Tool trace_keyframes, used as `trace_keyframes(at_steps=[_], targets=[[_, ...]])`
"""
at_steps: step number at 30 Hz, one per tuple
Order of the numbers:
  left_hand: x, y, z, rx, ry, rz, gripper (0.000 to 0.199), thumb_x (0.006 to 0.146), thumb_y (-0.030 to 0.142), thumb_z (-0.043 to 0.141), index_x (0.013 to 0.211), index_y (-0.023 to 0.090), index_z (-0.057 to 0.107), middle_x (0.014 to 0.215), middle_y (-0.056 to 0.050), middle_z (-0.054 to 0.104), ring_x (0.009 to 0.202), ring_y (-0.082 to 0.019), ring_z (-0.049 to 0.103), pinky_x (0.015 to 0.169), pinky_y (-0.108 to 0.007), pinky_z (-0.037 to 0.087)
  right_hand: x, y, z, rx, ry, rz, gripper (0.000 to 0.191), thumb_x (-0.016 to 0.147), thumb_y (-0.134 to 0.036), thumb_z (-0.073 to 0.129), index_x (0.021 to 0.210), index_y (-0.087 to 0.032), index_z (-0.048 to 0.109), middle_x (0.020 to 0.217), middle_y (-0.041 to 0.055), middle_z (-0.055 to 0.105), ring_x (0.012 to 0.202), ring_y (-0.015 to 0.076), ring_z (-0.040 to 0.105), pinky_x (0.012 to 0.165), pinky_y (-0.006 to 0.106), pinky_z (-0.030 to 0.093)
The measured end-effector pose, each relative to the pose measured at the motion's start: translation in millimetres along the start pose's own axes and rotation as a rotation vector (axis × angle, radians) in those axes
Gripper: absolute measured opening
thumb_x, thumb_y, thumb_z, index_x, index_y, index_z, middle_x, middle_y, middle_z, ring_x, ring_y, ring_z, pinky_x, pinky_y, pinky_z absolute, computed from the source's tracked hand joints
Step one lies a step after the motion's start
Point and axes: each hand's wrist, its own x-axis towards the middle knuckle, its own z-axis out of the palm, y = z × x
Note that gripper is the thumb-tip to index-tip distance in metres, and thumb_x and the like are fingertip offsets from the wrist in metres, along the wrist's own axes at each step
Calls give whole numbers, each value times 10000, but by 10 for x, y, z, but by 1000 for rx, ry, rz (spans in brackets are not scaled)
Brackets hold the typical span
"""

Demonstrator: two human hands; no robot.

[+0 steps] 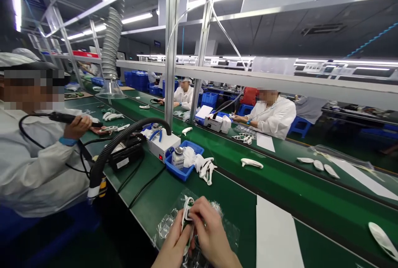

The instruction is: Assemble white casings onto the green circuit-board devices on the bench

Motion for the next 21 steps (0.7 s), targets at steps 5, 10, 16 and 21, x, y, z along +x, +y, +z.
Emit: trace_keyframes(at_steps=[5,10,16,21], targets=[[93,-8,-85,-173,-22,-71,418,775,509,593,1045,213,474,808,-4,568,572,-128,495,511,-256,370,56,226,-270,-141,108,148,188,932,-288,407,771,-218,473,731,2,492,665,160,486,611,269,399],[72,53,-70,-261,-41,-96,529,726,574,641,1063,207,463,776,11,582,582,-128,482,544,-271,399,167,881,-518,-338,-7,404,131,782,-200,492,651,-207,484,590,-21,491,561,157,500,545,258,395],[28,135,30,-243,-15,-162,634,628,595,741,1061,225,465,657,30,597,558,-126,472,535,-257,400,5,1146,-705,-548,34,422,170,735,-222,617,901,-260,617,906,7,612,796,186,598,730,278,438],[105,133,25,-242,-17,-288,611,568,612,779,987,255,514,628,41,593,463,-102,458,483,-244,399,-90,1516,-1817,-762,230,690,107,818,-234,571,855,-192,663,877,43,663,829,197,626,777,298,461]])
